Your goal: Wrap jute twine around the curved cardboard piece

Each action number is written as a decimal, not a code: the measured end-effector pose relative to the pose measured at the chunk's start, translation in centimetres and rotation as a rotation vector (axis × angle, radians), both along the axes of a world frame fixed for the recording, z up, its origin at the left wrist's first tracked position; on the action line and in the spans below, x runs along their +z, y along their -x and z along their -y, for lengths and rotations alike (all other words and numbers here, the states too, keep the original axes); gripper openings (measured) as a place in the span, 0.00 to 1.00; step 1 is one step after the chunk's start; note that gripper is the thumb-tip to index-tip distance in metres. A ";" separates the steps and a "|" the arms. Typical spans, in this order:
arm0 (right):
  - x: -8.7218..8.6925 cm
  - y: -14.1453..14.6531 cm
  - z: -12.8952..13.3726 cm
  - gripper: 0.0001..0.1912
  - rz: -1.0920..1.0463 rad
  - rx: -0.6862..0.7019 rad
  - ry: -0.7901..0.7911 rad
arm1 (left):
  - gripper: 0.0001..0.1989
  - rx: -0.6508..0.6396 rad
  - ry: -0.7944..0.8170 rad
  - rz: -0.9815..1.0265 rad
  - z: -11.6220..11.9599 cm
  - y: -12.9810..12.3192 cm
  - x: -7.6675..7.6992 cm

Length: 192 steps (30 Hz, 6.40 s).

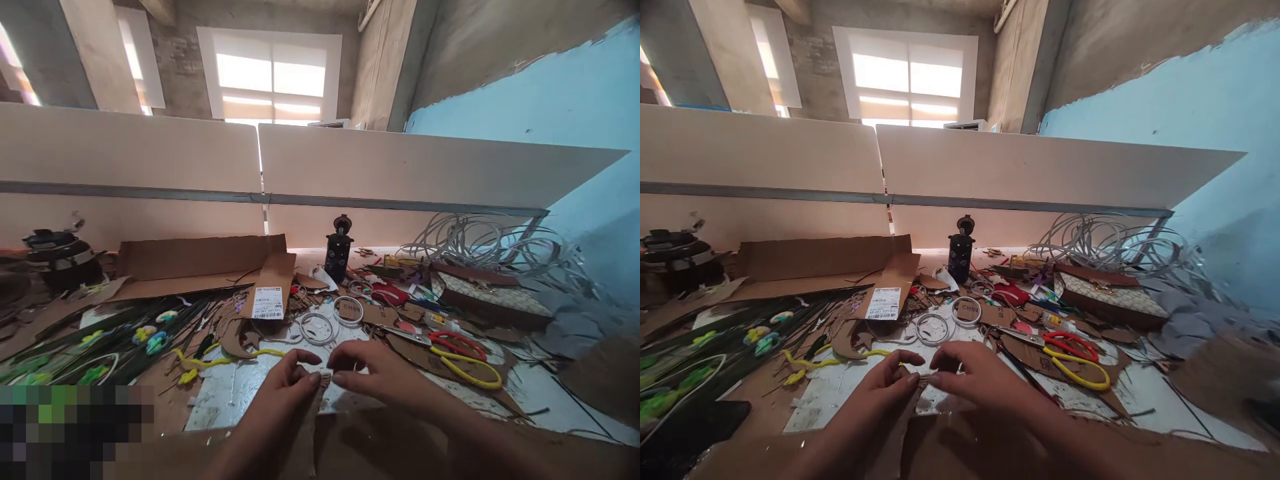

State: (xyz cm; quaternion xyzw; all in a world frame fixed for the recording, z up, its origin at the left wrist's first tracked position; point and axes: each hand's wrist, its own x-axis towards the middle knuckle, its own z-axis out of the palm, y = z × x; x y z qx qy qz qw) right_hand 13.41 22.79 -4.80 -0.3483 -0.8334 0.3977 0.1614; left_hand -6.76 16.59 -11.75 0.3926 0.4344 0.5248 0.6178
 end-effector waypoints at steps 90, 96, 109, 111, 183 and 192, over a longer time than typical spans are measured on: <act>-3.6 -0.5 -4.6 0.28 -0.428 -0.398 0.438 | 0.21 0.080 0.058 -0.209 -1.0 4.2 1.8; -4.2 -0.7 -4.3 0.26 -0.404 -0.380 0.414 | 0.23 0.081 0.027 -0.223 -0.9 3.4 1.8; -5.2 0.3 -2.8 0.24 -0.331 -0.249 0.509 | 0.21 0.092 0.062 -0.191 -0.4 2.0 0.5; -5.4 0.4 -2.7 0.23 -0.351 -0.269 0.535 | 0.21 0.086 0.075 -0.161 -0.3 1.9 0.2; -4.2 0.7 -2.1 0.15 -0.121 -0.104 0.288 | 0.12 -0.009 0.132 -0.156 0.8 0.6 -1.1; -4.2 0.8 -2.3 0.20 -0.266 -0.129 0.382 | 0.21 0.037 0.119 -0.117 -0.2 1.3 1.7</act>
